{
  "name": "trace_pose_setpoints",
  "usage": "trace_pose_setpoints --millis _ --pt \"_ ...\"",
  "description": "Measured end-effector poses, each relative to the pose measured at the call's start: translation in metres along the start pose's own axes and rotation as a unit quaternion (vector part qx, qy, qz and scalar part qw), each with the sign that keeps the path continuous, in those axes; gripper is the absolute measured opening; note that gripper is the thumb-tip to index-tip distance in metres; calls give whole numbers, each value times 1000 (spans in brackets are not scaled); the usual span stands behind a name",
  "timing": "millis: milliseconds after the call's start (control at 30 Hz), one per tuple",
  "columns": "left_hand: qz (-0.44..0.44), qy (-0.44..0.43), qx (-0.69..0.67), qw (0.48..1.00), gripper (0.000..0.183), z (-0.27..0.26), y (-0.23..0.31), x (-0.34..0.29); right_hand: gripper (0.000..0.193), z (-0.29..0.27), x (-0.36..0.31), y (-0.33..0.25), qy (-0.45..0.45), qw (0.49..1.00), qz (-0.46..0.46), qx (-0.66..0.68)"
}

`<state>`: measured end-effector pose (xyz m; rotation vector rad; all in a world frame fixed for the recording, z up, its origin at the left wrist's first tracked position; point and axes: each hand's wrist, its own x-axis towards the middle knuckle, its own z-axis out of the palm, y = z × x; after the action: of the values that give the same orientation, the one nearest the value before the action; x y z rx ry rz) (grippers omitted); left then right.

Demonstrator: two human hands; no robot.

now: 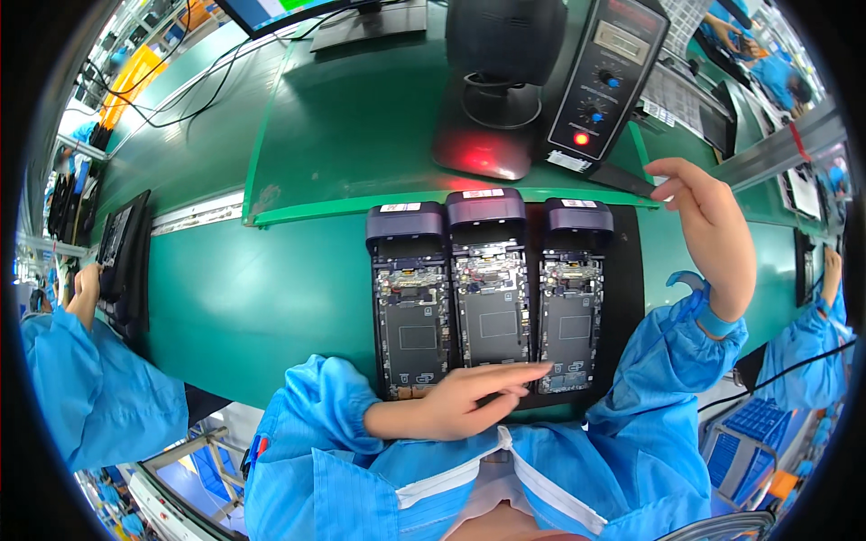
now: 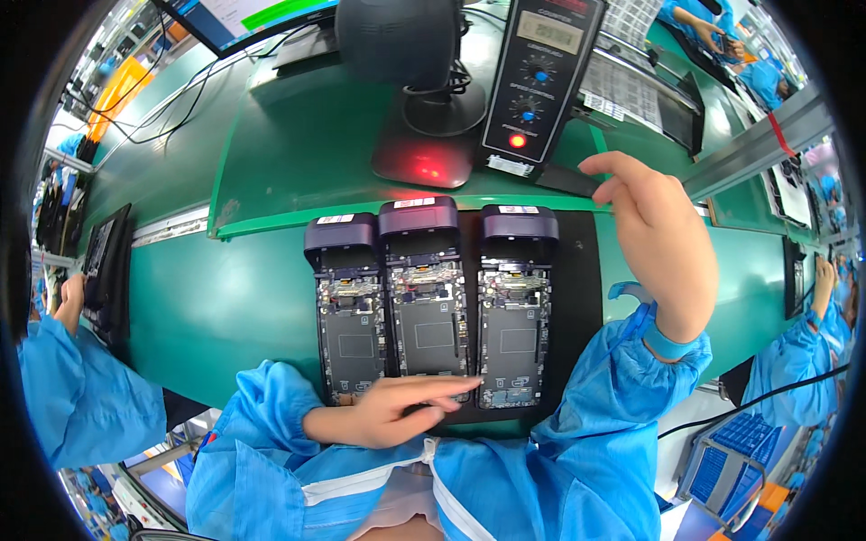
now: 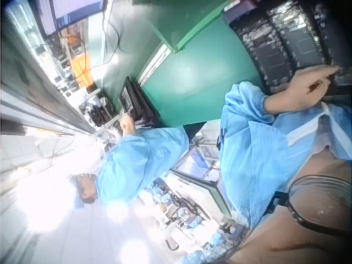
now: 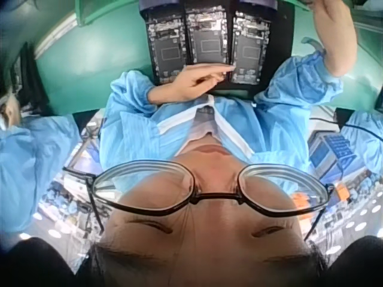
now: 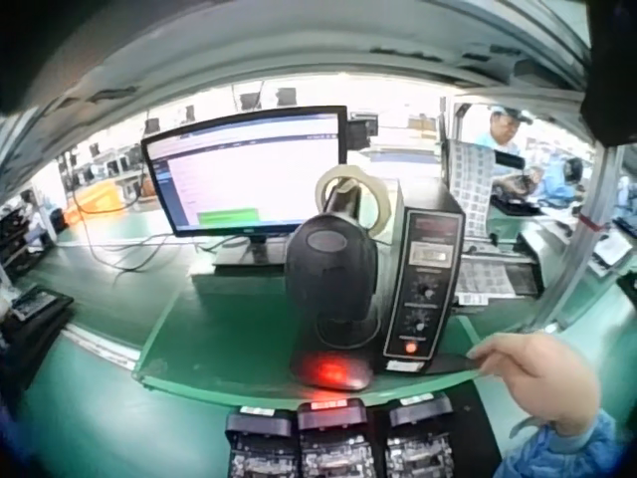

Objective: The person repeatedly picks up small electronic devices from a tray, scans a barcode on each device using a handheld scanner, and places the device back into the tray. This process is repeated for multiple units in a continuous loop.

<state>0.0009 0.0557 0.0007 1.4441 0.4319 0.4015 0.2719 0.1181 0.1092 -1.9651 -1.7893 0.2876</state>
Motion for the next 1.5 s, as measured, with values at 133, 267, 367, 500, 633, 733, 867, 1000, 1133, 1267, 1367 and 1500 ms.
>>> trace_pose_setpoints --millis 133,267,367,500,633,733,867,1000,1133,1267,1367,1500 --pt "288 298 309 856 19 -42 7 -18 18 -7 2 3 -60 995 67 44" --pt "-49 523 188 830 37 -53 -6 -47 19 -8 0 0 -99 991 69 50" --pt "-119 428 138 885 49 -49 -22 -63 18 -17 -11 -13 -95 993 17 61" --pt "-115 415 158 888 54 -46 -29 -61 17 -40 -60 -30 43 997 -41 41" --pt "-112 334 266 897 58 -48 -20 -54 25 -67 -126 -39 216 975 -3 41" --pt "-142 210 223 941 62 -27 -19 -20 31 -59 -150 -38 194 969 -115 -103" --pt "-110 122 158 974 68 33 -34 38 36 0 -166 -27 117 978 -172 23" --pt "-12 28 59 998 63 92 -75 112 33 68 -191 10 178 983 35 -41" --pt "-98 -108 -223 964 61 108 -64 162 40 84 -208 64 158 951 209 -166" --pt "-72 -138 -162 974 57 108 -67 171 42 85 -220 95 181 940 199 -212" --pt "6 -113 -22 993 53 98 -65 161 43 82 -221 101 209 930 203 -226" --pt "52 -74 51 995 48 83 -67 153 42 85 -217 128 231 919 210 -241"
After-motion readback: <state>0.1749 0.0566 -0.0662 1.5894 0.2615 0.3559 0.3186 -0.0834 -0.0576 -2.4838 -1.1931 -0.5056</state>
